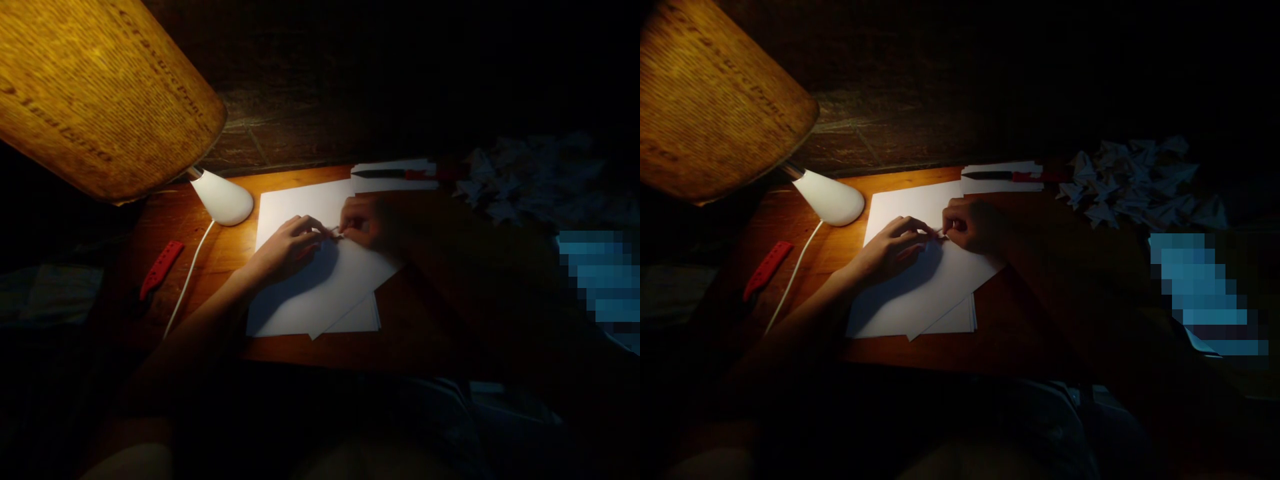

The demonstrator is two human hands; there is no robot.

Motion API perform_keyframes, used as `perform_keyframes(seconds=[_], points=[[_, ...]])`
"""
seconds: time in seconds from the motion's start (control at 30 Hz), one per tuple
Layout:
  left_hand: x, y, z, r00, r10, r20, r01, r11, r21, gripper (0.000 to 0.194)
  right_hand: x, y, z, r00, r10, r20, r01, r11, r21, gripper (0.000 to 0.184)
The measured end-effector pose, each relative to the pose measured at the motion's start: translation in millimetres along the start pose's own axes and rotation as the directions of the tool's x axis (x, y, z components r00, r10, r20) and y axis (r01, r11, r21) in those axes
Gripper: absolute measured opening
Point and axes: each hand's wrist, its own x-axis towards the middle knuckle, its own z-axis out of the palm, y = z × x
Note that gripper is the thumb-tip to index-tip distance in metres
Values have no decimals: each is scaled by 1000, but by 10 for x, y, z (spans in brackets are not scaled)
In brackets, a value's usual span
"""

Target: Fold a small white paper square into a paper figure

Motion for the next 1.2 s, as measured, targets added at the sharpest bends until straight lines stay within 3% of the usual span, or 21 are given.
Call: perform_keyframes(seconds=[0.2, 0.37, 0.8, 1.2], points=[[8, 9, 4, 1000, -16, -4, 16, 1000, -6, 25, -12, 3, 45, 998, -26, -57, 27, 999, 18, 23], [5, 7, 7, 1000, -22, -2, 22, 999, -25, 27, -19, -31, 9, 1000, -6, -3, 6, 1000, 5, 27], [21, 3, 11, 1000, -15, -11, 15, 1000, -25, 22, -10, -21, -3, 1000, -18, -1, 18, 1000, -5, 28], [14, 17, -4, 1000, -15, -22, 14, 999, -36, 30, -24, -51, -12, 1000, -20, 9, 20, 1000, 4, 22]])
